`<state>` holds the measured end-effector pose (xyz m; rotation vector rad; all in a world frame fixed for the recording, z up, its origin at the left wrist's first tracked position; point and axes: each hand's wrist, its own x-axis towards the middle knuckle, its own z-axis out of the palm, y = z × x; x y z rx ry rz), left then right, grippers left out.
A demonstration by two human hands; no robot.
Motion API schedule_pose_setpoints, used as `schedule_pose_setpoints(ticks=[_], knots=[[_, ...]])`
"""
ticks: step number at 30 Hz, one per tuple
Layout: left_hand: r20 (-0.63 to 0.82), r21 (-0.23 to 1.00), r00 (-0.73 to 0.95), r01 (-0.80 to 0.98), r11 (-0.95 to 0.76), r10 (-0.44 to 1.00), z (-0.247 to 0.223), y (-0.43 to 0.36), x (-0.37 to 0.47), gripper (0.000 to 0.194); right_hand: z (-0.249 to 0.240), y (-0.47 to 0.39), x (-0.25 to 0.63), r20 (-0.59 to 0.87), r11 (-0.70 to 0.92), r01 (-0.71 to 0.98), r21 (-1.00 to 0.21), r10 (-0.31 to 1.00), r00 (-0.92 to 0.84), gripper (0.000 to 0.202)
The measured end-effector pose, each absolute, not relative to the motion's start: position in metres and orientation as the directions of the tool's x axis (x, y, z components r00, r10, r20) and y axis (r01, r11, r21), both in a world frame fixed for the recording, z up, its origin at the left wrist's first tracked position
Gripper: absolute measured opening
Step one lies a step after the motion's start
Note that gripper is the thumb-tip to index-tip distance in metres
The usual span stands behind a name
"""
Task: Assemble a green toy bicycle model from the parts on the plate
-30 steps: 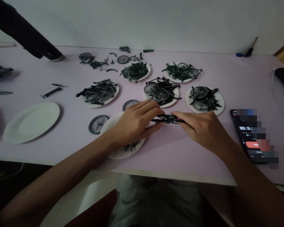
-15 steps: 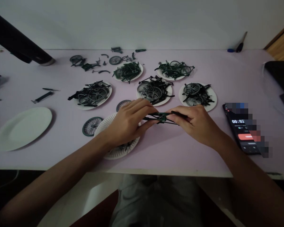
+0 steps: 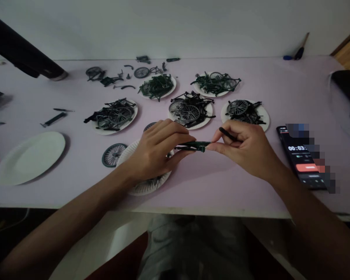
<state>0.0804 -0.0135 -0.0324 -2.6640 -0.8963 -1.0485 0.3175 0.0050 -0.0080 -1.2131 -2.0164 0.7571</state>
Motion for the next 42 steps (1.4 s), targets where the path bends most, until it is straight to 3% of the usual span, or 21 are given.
schedule_pose_setpoints(ticks=[5, 14, 18, 26, 33, 42], knots=[[0.677, 0.071, 0.57, 0.579, -0.812, 0.466, -0.034, -0.014, 0.082, 0.015, -0.006, 0.005, 0.318, 0.189, 0.365, 0.532, -0.764, 0.915, -0.356, 0.023], [0.681, 0.089, 0.53, 0.624, -0.776, 0.505, -0.034, -0.017, 0.084, 0.018, -0.002, -0.002, 0.313, 0.314, 0.468, 0.639, -0.611, 0.884, -0.347, 0.012], [0.666, 0.081, 0.551, 0.616, -0.783, 0.503, -0.033, -0.018, 0.083, 0.019, -0.004, 0.002, 0.314, 0.296, 0.458, 0.614, -0.642, 0.888, -0.353, 0.011], [0.683, -0.112, 0.565, 0.707, -0.698, 0.462, -0.029, -0.019, 0.085, 0.017, -0.013, 0.006, 0.317, 0.273, 0.515, 0.611, -0.601, 0.851, -0.449, 0.021], [0.656, -0.177, 0.604, 0.707, -0.685, 0.454, -0.028, -0.021, 0.084, 0.013, -0.02, 0.01, 0.32, 0.37, 0.668, 0.553, -0.498, 0.74, -0.561, 0.019], [0.665, -0.226, 0.616, 0.705, -0.672, 0.423, -0.028, -0.022, 0.085, 0.01, -0.019, 0.011, 0.317, 0.312, 0.608, 0.553, -0.57, 0.782, -0.539, 0.02]])
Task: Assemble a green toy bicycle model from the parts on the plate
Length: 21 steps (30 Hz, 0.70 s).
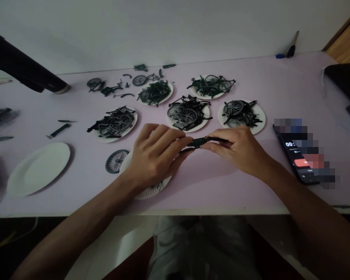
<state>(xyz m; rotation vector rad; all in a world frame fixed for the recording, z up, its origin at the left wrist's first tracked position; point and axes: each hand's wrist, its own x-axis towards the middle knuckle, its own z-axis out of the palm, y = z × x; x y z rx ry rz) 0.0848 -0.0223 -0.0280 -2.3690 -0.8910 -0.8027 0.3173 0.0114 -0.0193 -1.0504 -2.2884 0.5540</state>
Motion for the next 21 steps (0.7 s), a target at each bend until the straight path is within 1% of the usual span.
schedule_pose_setpoints(ticks=[3, 7, 10, 13, 15, 21], knots=[[0.641, -0.224, 0.635, 0.692, -0.686, 0.431, -0.028, -0.022, 0.084, 0.01, -0.018, 0.012, 0.318, 0.225, 0.523, 0.563, -0.64, 0.828, -0.514, 0.027], [0.612, -0.229, 0.675, 0.651, -0.723, 0.413, -0.027, -0.023, 0.084, 0.011, -0.013, 0.012, 0.32, 0.023, 0.347, 0.554, -0.756, 0.861, -0.508, 0.037], [0.6, -0.213, 0.691, 0.623, -0.753, 0.402, -0.024, -0.025, 0.084, 0.012, -0.01, 0.012, 0.319, -0.056, 0.258, 0.55, -0.794, 0.871, -0.489, 0.04], [0.578, -0.205, 0.71, 0.604, -0.77, 0.403, -0.022, -0.027, 0.084, 0.017, -0.008, 0.011, 0.318, -0.115, 0.226, 0.547, -0.806, 0.847, -0.52, 0.042], [0.558, -0.206, 0.726, 0.592, -0.779, 0.403, -0.021, -0.028, 0.084, 0.019, -0.008, 0.011, 0.317, -0.135, 0.234, 0.546, -0.805, 0.823, -0.551, 0.043], [0.54, -0.227, 0.746, 0.576, -0.786, 0.39, -0.022, -0.028, 0.085, 0.018, -0.011, 0.008, 0.314, -0.136, 0.254, 0.548, -0.797, 0.809, -0.572, 0.038]])
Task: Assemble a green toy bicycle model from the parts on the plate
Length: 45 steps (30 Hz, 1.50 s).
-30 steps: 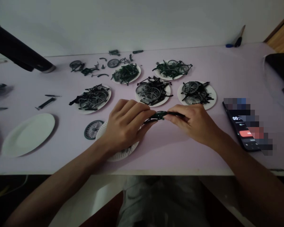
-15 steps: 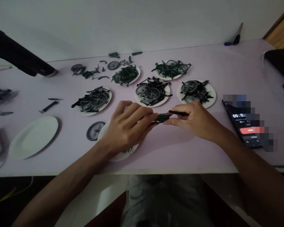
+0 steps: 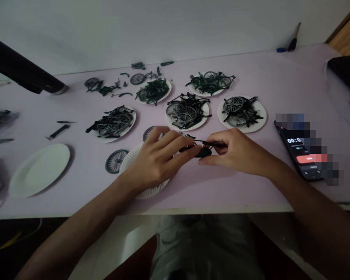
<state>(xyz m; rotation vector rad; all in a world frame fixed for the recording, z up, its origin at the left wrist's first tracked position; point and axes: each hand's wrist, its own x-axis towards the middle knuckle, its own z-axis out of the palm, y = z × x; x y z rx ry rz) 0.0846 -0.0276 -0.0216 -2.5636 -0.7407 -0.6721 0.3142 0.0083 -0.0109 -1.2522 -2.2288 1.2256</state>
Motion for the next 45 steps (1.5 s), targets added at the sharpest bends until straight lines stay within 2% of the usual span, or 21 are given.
schedule_pose_setpoints(ticks=[3, 9, 16, 21, 26, 33, 38, 45], knots=[[0.542, -0.228, 0.751, 0.563, -0.794, 0.377, -0.022, -0.027, 0.084, 0.019, -0.012, 0.007, 0.313, -0.107, 0.28, 0.545, -0.79, 0.813, -0.573, 0.036], [0.515, -0.181, 0.763, 0.542, -0.821, 0.391, -0.023, -0.024, 0.082, 0.024, -0.014, 0.01, 0.318, -0.142, 0.284, 0.544, -0.79, 0.778, -0.612, 0.036], [0.563, -0.087, 0.703, 0.573, -0.815, 0.434, -0.025, -0.019, 0.078, 0.016, -0.018, 0.012, 0.318, -0.112, 0.322, 0.618, -0.718, 0.822, -0.559, 0.03], [0.544, -0.137, 0.724, 0.576, -0.806, 0.424, -0.029, -0.018, 0.079, 0.001, -0.02, 0.012, 0.316, -0.069, 0.345, 0.613, -0.711, 0.833, -0.548, 0.035], [0.576, -0.203, 0.722, 0.58, -0.789, 0.383, -0.03, -0.018, 0.08, 0.012, -0.02, 0.012, 0.315, -0.079, 0.327, 0.605, -0.726, 0.834, -0.546, 0.037], [0.605, -0.19, 0.675, 0.637, -0.747, 0.422, -0.031, -0.018, 0.082, 0.009, -0.024, 0.012, 0.316, -0.111, 0.303, 0.598, -0.742, 0.824, -0.555, 0.04], [0.602, -0.231, 0.697, 0.619, -0.75, 0.39, -0.032, -0.019, 0.083, 0.012, -0.025, 0.012, 0.316, -0.113, 0.278, 0.56, -0.781, 0.818, -0.564, 0.036], [0.627, -0.175, 0.679, 0.6, -0.781, 0.381, -0.029, -0.019, 0.081, 0.012, -0.022, 0.01, 0.315, -0.11, 0.282, 0.563, -0.776, 0.819, -0.563, 0.038]])
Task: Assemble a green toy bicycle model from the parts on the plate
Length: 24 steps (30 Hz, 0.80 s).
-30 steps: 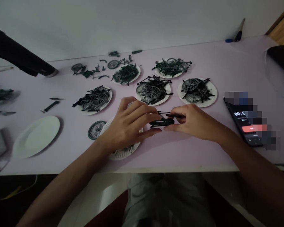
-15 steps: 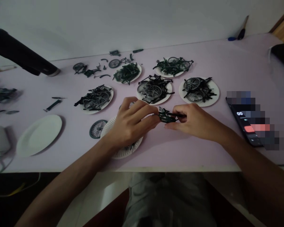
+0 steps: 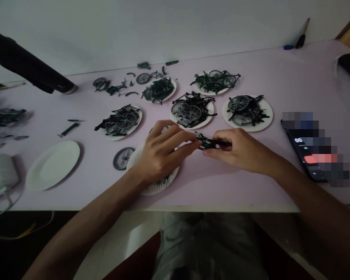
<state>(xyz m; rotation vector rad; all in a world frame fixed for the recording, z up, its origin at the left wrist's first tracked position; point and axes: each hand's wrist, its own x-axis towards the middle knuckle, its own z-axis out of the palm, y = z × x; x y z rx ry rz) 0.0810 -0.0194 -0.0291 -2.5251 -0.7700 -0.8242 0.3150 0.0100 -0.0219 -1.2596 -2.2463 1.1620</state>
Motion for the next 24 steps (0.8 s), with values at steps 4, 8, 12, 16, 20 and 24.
schedule_pose_setpoints(ticks=[4, 8, 12, 16, 20, 24], knots=[[0.651, -0.127, 0.66, 0.58, -0.804, 0.374, -0.029, -0.018, 0.08, 0.009, -0.02, 0.012, 0.316, -0.071, 0.294, 0.541, -0.788, 0.829, -0.554, 0.042], [0.642, -0.062, 0.645, 0.583, -0.81, 0.414, -0.031, -0.017, 0.08, 0.008, -0.019, 0.014, 0.318, -0.045, 0.323, 0.518, -0.792, 0.816, -0.577, 0.044], [0.638, 0.046, 0.604, 0.588, -0.807, 0.477, -0.033, -0.016, 0.08, 0.01, -0.019, 0.014, 0.319, -0.047, 0.325, 0.518, -0.791, 0.812, -0.582, 0.043], [0.639, 0.132, 0.571, 0.578, -0.805, 0.515, -0.033, -0.014, 0.076, 0.01, -0.017, 0.014, 0.318, -0.056, 0.308, 0.5, -0.81, 0.806, -0.589, 0.038], [0.644, 0.187, 0.569, 0.532, -0.826, 0.512, -0.033, -0.011, 0.069, 0.012, -0.017, 0.014, 0.318, -0.082, 0.284, 0.487, -0.826, 0.794, -0.602, 0.034], [0.648, 0.227, 0.578, 0.475, -0.85, 0.496, -0.032, -0.012, 0.068, 0.012, -0.018, 0.015, 0.319, -0.092, 0.286, 0.472, -0.834, 0.771, -0.63, 0.034]])
